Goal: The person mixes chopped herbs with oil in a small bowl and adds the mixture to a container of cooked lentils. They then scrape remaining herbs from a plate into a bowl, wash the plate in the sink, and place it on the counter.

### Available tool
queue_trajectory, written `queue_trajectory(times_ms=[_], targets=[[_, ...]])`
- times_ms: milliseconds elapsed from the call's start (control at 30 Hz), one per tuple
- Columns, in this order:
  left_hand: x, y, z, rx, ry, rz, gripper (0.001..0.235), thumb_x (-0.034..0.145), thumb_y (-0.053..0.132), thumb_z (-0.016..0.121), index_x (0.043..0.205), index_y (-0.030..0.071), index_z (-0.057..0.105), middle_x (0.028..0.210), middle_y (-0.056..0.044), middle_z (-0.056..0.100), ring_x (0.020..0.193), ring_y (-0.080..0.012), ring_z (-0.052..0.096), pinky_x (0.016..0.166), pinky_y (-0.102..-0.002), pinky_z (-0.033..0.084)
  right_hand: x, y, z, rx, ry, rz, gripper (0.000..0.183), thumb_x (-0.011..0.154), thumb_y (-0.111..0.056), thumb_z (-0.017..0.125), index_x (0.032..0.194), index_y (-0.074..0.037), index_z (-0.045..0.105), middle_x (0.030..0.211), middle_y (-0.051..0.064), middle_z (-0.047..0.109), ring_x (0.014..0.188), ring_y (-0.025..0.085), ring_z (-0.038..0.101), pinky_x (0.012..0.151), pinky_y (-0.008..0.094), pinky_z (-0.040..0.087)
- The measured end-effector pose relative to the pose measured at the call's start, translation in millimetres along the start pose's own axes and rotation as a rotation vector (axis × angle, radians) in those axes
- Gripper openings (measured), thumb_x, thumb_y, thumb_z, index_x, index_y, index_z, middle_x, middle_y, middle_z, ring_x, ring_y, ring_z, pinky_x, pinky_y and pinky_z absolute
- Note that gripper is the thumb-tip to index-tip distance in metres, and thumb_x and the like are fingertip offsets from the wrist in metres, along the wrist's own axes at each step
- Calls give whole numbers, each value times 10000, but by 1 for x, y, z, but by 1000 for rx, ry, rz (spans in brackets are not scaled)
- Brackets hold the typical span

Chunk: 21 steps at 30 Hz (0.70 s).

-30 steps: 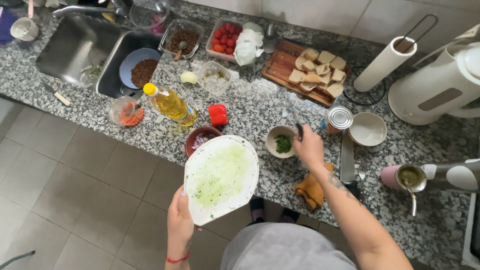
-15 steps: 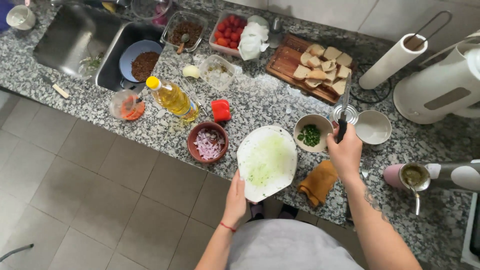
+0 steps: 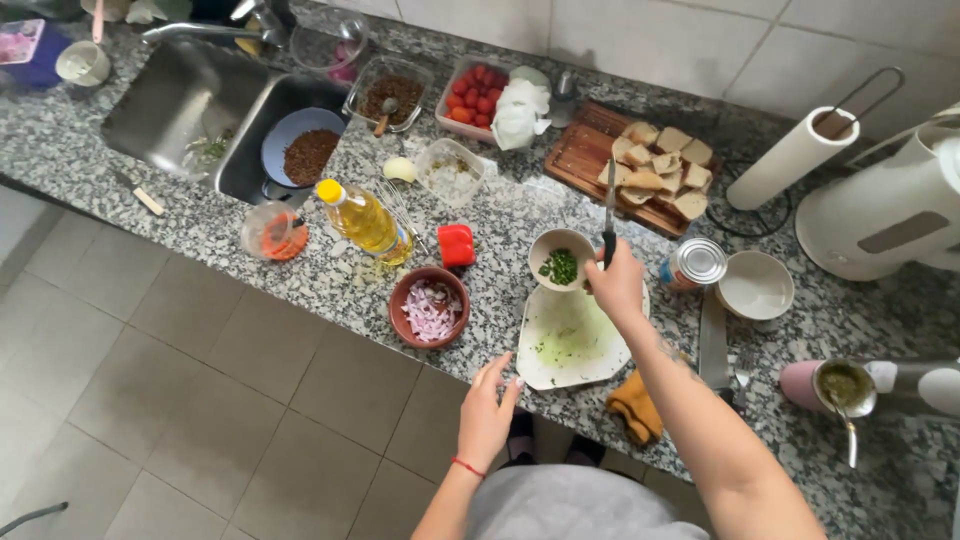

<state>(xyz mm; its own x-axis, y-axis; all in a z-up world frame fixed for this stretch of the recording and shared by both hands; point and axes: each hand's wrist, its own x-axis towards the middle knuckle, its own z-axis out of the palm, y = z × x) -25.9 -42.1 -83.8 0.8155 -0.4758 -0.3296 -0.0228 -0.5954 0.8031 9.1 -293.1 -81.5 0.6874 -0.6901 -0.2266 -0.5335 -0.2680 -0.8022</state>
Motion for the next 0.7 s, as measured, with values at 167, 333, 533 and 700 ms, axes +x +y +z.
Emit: queue_trajectory(times_ms=[167,333,533,700], targets=[[-18,2,-26,-125,23,-138,401,890,297,479,1268,181,549,1199,14,584,932,-97,635,754,-249,527,46,-15,47,44,18,37,121,881,-22,503,862,-103,414,680,100,512,484,228,555,444,354,471],[-26,-24,-33,-107,73,-255,266,840,329,539,1039,235,688,1028,87,702,826,-71,655,755,-226,498,61,11,49,-161,144,-26,332,983,-353,427,951,-24,463,832,192,606,674,378,567,558,464,402],[-5,-9,-36,-105,-91,-225,236,868,255,496,981,229,701,823,61,716,690,-50,667,683,-196,520,-24,66,2,-378,102,71,361,961,-194,456,1248,24,471,1148,211,503,958,409,551,785,503,453],[30,19,-40,26,-151,18,256,892,332,497,937,190,706,757,72,685,756,-80,605,683,-263,454,-20,101,6,-478,160,-43,416,901,-97,536,1294,27,484,1137,193,514,1000,356,532,837,430,452]])
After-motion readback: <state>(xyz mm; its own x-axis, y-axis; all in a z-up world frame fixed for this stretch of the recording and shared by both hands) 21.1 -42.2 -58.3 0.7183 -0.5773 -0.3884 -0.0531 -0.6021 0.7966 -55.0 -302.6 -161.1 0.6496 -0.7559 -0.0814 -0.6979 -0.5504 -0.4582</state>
